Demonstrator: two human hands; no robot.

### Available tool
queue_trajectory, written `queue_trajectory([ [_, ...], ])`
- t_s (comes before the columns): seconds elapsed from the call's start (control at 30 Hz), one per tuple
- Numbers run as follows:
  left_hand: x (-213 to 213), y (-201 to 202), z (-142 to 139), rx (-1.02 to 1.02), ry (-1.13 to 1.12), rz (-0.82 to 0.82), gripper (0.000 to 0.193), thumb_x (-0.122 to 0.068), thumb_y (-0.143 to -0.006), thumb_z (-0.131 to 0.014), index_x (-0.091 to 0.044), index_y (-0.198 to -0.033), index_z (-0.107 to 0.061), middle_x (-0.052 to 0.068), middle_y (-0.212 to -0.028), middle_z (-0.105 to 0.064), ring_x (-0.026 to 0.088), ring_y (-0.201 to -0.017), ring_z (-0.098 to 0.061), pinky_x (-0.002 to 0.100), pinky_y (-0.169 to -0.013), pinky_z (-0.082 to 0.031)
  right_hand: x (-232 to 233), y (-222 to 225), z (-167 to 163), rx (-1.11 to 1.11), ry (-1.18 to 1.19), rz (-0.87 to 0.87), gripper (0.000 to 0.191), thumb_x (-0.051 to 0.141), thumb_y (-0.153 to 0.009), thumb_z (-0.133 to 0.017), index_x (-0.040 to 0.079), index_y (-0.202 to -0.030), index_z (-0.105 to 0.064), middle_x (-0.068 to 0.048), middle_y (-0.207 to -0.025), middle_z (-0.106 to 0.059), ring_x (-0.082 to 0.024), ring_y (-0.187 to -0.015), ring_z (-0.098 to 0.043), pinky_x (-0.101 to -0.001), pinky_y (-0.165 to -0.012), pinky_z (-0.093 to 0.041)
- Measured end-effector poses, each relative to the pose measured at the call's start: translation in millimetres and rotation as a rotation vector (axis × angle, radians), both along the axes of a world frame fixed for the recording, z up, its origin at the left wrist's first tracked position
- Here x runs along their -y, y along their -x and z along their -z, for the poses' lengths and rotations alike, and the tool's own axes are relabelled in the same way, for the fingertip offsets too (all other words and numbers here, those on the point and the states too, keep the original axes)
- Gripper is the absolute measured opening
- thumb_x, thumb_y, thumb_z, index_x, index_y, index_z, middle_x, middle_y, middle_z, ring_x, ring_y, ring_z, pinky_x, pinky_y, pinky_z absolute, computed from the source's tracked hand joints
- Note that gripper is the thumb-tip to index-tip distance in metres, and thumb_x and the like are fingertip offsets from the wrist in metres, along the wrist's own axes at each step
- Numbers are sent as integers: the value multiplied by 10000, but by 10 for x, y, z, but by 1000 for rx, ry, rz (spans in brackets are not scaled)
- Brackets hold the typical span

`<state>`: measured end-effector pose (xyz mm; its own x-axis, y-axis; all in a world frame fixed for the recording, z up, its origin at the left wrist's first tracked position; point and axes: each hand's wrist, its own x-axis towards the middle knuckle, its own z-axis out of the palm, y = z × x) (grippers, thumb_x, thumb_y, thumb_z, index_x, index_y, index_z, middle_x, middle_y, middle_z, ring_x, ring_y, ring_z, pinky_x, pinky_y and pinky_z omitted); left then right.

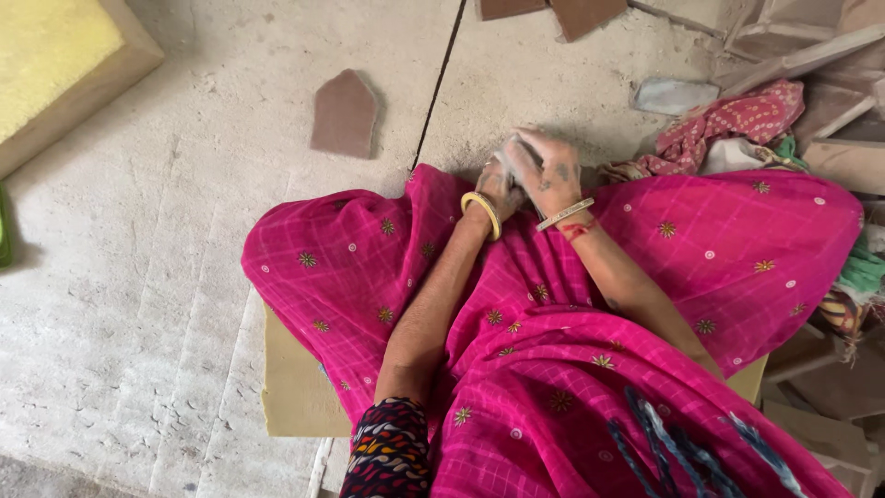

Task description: The person sits on the floor and repeatedly smooths small, house-shaped wooden pieces using a rectangular sanding block. They handle each piece one at a time, rubbing the block over the surfaces and edges, then placing the finished pieces aside on the floor.

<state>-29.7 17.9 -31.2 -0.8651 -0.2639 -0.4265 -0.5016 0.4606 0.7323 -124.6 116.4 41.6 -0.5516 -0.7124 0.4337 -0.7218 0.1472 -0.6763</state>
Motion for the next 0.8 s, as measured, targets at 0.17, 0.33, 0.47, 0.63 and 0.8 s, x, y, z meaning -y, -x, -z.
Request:
queue_trajectory([
  [0.17,-67,51,79,-507,307,-43,691,93,-625,-652,143,-1302,-520,314,-1334,-585,444,-1221,-589,508,-1003,-460,70,210,302,114,-167,173,318,295,-1087,-652,30,-1239,-744,-94,-838,-751,-138,-643,-690,-280,-550,-564],
  [0.33,8,-29,115,-121,5,1,422,-57,-925,-623,-39,-1346,-593,150,-1287,-661,277,-1235,-647,364,-1157,-517,92,232,332,-64,-115,164,374,340,-1070,-629,58,-1282,-754,-53,-592,-615,-143,-466,-530,-315,-462,-440],
  [0.47,59,-45,94,-406,-200,-178,811,67,-824,-521,-40,-1608,-345,227,-1377,-576,367,-1305,-564,431,-1127,-472,106,225,245,-44,-150,159,406,370,-1100,-610,40,-1299,-736,-73,-574,-590,-141,-455,-500,-326,-445,-409],
  [0.63,81,-65,55,-504,151,-91,850,95,-756,-560,-27,-1566,-334,289,-1432,-555,420,-1278,-537,414,-1040,-471,101,330,198,-86,-175,160,423,395,-1132,-569,51,-1335,-711,-146,-734,-669,-169,-553,-601,-356,-511,-500],
  [0.8,90,-107,41,-405,-315,-322,674,3,-920,-589,-109,-1565,-427,162,-1212,-709,298,-1089,-671,378,-946,-533,46,547,230,188,-220,217,372,310,-1111,-643,-52,-1135,-728,-190,-916,-735,-271,-726,-658,-395,-729,-557],
])
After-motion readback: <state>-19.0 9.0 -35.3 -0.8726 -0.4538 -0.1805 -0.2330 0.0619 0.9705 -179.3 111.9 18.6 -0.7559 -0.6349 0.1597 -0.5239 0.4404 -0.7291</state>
